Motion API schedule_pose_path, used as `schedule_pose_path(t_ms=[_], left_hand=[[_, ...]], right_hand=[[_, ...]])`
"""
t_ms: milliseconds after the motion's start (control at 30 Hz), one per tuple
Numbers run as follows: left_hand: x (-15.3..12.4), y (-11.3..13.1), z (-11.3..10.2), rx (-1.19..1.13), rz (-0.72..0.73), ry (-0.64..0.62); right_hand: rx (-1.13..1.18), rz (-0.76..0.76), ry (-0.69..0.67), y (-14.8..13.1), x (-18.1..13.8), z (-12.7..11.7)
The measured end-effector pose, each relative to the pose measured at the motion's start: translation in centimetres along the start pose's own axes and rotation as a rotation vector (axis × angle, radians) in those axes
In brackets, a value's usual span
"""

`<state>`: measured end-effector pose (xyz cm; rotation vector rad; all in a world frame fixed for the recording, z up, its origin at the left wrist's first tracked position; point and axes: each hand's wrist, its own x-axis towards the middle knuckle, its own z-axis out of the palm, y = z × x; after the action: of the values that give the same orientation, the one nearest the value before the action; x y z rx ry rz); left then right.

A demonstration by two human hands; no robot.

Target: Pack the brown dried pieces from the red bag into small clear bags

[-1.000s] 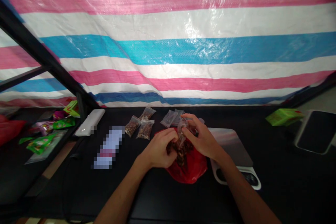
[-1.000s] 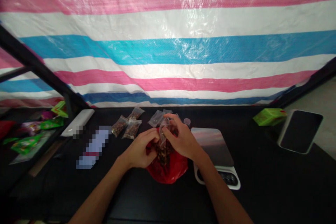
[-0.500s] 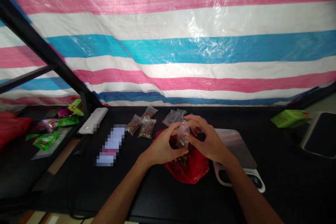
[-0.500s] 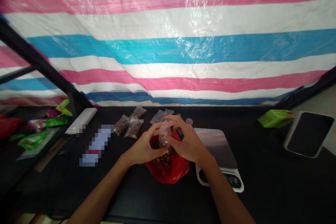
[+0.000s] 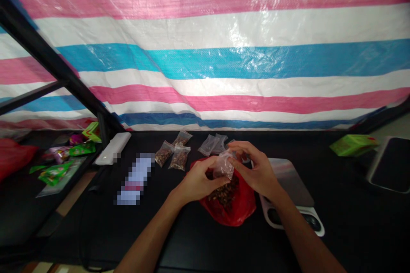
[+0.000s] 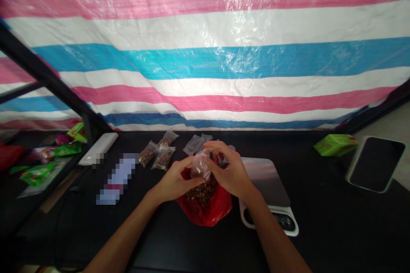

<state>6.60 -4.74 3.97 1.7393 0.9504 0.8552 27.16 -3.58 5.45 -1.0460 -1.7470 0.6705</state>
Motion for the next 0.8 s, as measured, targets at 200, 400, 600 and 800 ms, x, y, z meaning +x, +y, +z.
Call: schedule_pose_path(t_ms=[200, 400, 600, 800], left_hand=[[0.2, -1.3, 0.1, 0.348, 0.093, 0.234], [0.5, -2.2, -1.0, 0.677, 0.117, 0.519], [0.5, -3.7, -2.9, 1.159, -0.293, 0.691], [0.3, -4.5, -2.7, 1.236, -0.342, 0.526]], right_hand=[[-0.185, -0.039, 0.091, 0.5, 0.5, 0.1], [-0.471, 0.008, 0.117, 1.5, 0.7, 0.0], [-0.627, 0.131, 0.249, 3.0, 0.7, -1.2], [-0.631, 0.077, 0.364, 3.0, 1.1, -1.5]])
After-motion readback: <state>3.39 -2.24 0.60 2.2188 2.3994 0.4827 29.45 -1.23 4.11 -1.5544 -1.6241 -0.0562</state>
